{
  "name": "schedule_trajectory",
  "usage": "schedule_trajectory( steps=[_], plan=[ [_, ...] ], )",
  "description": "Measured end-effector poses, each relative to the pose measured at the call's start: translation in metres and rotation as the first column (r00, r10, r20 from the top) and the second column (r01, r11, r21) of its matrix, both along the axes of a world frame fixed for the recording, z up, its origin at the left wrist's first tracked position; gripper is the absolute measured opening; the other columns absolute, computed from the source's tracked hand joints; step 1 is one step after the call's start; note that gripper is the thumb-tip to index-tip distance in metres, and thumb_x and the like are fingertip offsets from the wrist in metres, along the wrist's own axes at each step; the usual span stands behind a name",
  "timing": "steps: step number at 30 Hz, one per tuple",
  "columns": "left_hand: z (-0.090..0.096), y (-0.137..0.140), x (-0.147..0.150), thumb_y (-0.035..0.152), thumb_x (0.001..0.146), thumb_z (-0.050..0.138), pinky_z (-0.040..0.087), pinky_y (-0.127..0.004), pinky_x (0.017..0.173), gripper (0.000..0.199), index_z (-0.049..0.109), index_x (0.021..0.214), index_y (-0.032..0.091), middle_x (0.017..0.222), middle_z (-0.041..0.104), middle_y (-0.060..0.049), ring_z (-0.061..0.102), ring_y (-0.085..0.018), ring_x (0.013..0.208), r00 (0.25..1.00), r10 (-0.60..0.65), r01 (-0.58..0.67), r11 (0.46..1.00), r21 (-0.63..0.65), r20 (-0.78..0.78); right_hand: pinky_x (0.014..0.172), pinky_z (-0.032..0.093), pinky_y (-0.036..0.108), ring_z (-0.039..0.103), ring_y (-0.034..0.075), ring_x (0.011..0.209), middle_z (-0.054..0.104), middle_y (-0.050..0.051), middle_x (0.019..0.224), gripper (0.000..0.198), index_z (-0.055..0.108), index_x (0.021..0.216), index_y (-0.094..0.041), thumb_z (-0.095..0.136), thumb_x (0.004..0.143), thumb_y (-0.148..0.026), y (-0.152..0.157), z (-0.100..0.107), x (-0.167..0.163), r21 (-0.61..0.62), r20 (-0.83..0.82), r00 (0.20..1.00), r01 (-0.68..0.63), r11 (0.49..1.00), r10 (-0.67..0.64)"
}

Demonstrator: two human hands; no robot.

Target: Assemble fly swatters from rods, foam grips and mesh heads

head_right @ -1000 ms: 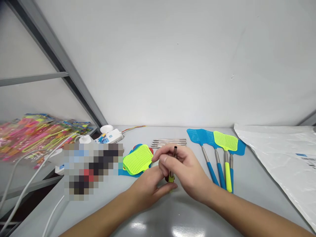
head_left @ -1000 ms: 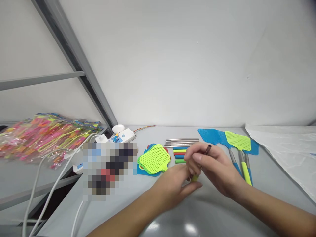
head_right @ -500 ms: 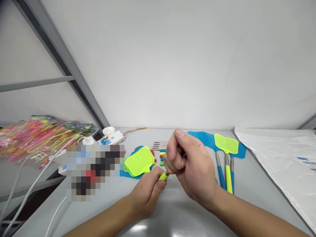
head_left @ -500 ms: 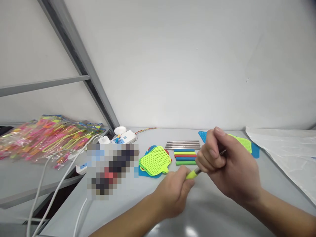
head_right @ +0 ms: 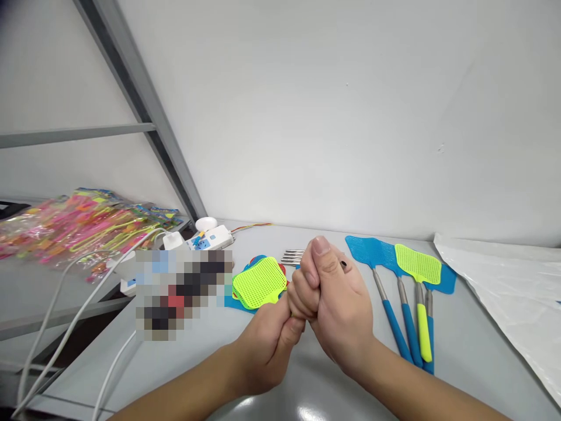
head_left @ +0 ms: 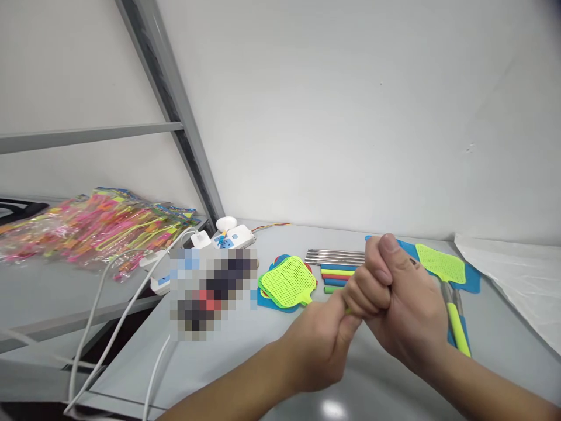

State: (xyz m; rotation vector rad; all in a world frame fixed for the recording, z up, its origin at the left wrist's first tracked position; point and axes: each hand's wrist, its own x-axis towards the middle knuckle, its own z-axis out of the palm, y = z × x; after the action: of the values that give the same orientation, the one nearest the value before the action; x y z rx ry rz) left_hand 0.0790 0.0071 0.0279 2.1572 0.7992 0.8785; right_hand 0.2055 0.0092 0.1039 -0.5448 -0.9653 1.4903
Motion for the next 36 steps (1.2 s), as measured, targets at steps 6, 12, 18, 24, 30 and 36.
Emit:
schedule_trajectory(
  steps=[6,12,18,24,30,36],
  plan=[
    [0.000,-0.001,0.002,0.032,0.100,0.029,0.028,-0.026,0.054,0.023,0.047,0.095,0.020,0.069,0.045,0.002,0.037,-0.012,0.056,0.996,-0.010,0.013,0.999,-0.029,0.093,0.037,0.024,0.022,0.014,0.007,0.037,0.016,-0.010,0.042,0.048,0.044,0.057,-0.022,0.051,0.090,-0.055,0.000,-0.006,0.000,-0.016,-0.049,0.999,-0.008,1.000,0.007],
    [-0.020,-0.010,0.021,0.049,0.100,0.025,0.028,-0.025,0.046,0.043,0.042,0.074,0.019,0.052,0.037,0.005,0.034,-0.009,0.046,0.966,0.020,0.096,0.899,-0.427,0.259,0.041,0.031,0.022,0.021,0.007,0.040,0.023,-0.010,0.045,0.041,0.048,0.063,-0.021,0.053,0.091,-0.051,0.004,-0.020,0.002,-0.104,0.059,0.993,-0.100,0.989,0.107],
    [-0.027,-0.008,0.026,0.062,0.090,0.046,0.033,-0.020,0.040,0.042,0.038,0.080,0.022,0.050,0.031,0.012,0.028,-0.005,0.037,0.838,0.142,0.270,0.731,-0.626,0.527,0.082,0.048,0.038,0.058,0.021,0.085,0.058,0.006,0.084,0.056,0.061,0.105,-0.021,0.034,0.089,-0.068,0.022,-0.004,0.021,-0.026,0.195,0.953,-0.230,0.973,0.230],
    [-0.018,-0.001,0.013,0.065,0.084,0.051,0.034,-0.022,0.041,0.055,0.038,0.055,0.020,0.039,0.030,0.009,0.033,-0.005,0.035,0.889,0.108,0.218,0.754,-0.619,0.445,0.094,0.042,0.039,0.056,0.022,0.103,0.058,0.007,0.113,0.034,0.060,0.112,-0.025,0.043,0.094,-0.048,0.067,-0.040,0.020,0.279,0.861,0.482,-0.187,0.942,-0.160],
    [-0.018,-0.004,0.013,0.057,0.083,0.055,0.028,-0.021,0.036,0.055,0.041,0.047,0.018,0.038,0.037,0.006,0.040,-0.006,0.034,0.927,-0.090,0.324,0.680,-0.658,0.363,0.080,0.042,0.039,0.059,0.027,0.092,0.062,0.014,0.099,0.047,0.067,0.101,-0.015,0.043,0.092,-0.055,0.082,-0.070,-0.005,0.323,0.919,-0.094,-0.375,0.869,-0.382],
    [-0.026,-0.001,0.015,0.063,0.077,0.061,0.031,-0.020,0.036,0.054,0.043,0.051,0.018,0.041,0.040,0.007,0.047,-0.008,0.034,0.912,-0.119,0.386,0.578,-0.719,0.394,0.074,0.037,0.041,0.061,0.030,0.077,0.067,0.017,0.084,0.059,0.061,0.087,-0.012,0.047,0.084,-0.069,0.087,-0.063,-0.029,0.266,0.885,-0.295,-0.318,0.910,-0.361]
  ],
)
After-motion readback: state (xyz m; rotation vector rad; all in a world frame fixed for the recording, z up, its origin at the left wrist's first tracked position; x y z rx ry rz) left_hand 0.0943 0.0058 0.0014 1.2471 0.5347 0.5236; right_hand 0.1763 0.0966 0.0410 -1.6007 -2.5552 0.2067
